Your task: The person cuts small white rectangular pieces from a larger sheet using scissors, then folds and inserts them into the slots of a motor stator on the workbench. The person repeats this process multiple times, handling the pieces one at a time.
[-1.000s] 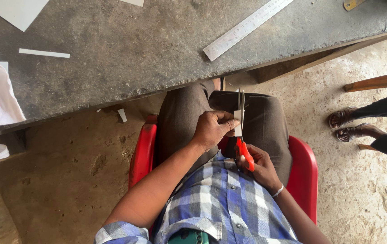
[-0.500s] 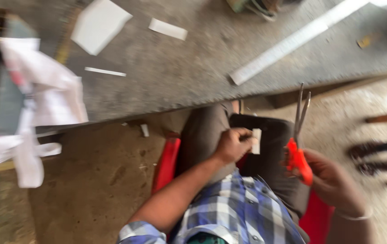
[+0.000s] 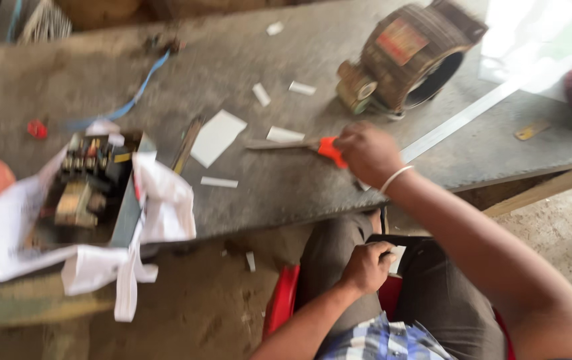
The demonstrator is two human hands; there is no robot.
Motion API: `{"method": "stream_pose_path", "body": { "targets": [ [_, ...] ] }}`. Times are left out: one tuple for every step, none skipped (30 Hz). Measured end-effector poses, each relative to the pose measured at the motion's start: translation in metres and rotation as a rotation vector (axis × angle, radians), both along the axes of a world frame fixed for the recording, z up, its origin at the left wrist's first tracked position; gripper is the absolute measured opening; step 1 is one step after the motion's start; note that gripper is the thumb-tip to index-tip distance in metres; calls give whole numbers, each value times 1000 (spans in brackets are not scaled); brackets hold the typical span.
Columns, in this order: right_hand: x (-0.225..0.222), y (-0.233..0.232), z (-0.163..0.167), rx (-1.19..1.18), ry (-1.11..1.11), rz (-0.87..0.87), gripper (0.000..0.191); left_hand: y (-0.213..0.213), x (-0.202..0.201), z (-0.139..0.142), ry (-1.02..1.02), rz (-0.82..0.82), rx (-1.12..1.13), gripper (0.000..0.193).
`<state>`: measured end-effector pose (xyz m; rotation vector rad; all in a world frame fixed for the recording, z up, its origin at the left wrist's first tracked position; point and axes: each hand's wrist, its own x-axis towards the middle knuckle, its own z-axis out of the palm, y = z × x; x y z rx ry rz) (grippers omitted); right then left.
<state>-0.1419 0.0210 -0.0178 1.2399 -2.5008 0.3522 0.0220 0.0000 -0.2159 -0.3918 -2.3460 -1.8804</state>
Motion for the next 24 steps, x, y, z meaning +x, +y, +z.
{"method": "stream_pose_path", "body": {
  "targets": [
    [0, 0, 0, -15, 16, 24, 19, -1, -2, 0, -40, 7, 19, 16],
    [5, 1, -2, -27, 28, 49, 29, -1, -3, 0, -83, 15, 38, 16],
    [13, 5, -3, -39, 40, 75, 39, -1, -5, -2, -132, -20, 115, 14],
    [24, 18, -2, -137, -4, 76, 38, -2, -7, -4, -186, -55, 191, 12],
    [41, 33, -4, -236, -49, 76, 38, -2, -7, -6, -246, -90, 266, 11],
    [64, 48, -10, -307, -143, -62, 28, -3, -7, -9, -370, -189, 485, 11],
    [90, 68, -14, -378, -235, -197, 18, -5, -7, -11, -495, -283, 704, 12],
    [109, 87, -18, -431, -304, -231, 21, -7, -9, -13, -619, -372, 921, 14],
    [126, 103, -25, -483, -375, -261, 25, -11, -8, -15, -605, -479, 966, 12],
    [142, 119, -34, -550, -462, -201, 26, -12, -5, -16, -587, -586, 1016, 11],
    [153, 135, -44, -605, -551, -135, 28, -10, -4, -16, -562, -690, 1074, 10],
    [161, 150, -56, -726, -764, -134, 28, -6, -5, -15, -572, -728, 1057, 13],
    [172, 160, -72, -859, -987, -139, 28, -4, -2, -15, -599, -764, 1031, 16],
    [184, 168, -90, -1001, -1216, -144, 28, -1, 6, -15, -638, -797, 1001, 19],
    [191, 177, -107, -1063, -1224, -184, 25, 4, 11, -14, -686, -778, 990, 19],
    [194, 186, -122, -1119, -1226, -222, 22, 11, 15, -12, -726, -760, 980, 20],
    [198, 193, -136, -1174, -1227, -260, 19, 18, 19, -11, -765, -743, 971, 21],
    [199, 198, -149, -1256, -1172, -228, 16, 23, 22, -10, -787, -703, 985, 21],
    [198, 202, -160, -1333, -1113, -192, 14, 28, 25, -7, -802, -661, 999, 21],
    [198, 206, -169, -1407, -1056, -155, 12, 33, 28, -4, -817, -615, 1016, 20],
    [197, 209, -176, -1509, -1076, -185, 12, 37, 32, 0, -825, -507, 977, 17],
    [194, 211, -182, -1608, -1096, -214, 12, 40, 35, 5, -829, -398, 938, 14],
    [189, 213, -187, -1705, -1117, -242, 12, 42, 36, 13, -827, -289, 900, 12],
    [185, 215, -190, -1674, -1105, -261, 13, 40, 36, 23, -653, -184, 689, 13]
  ]
}}
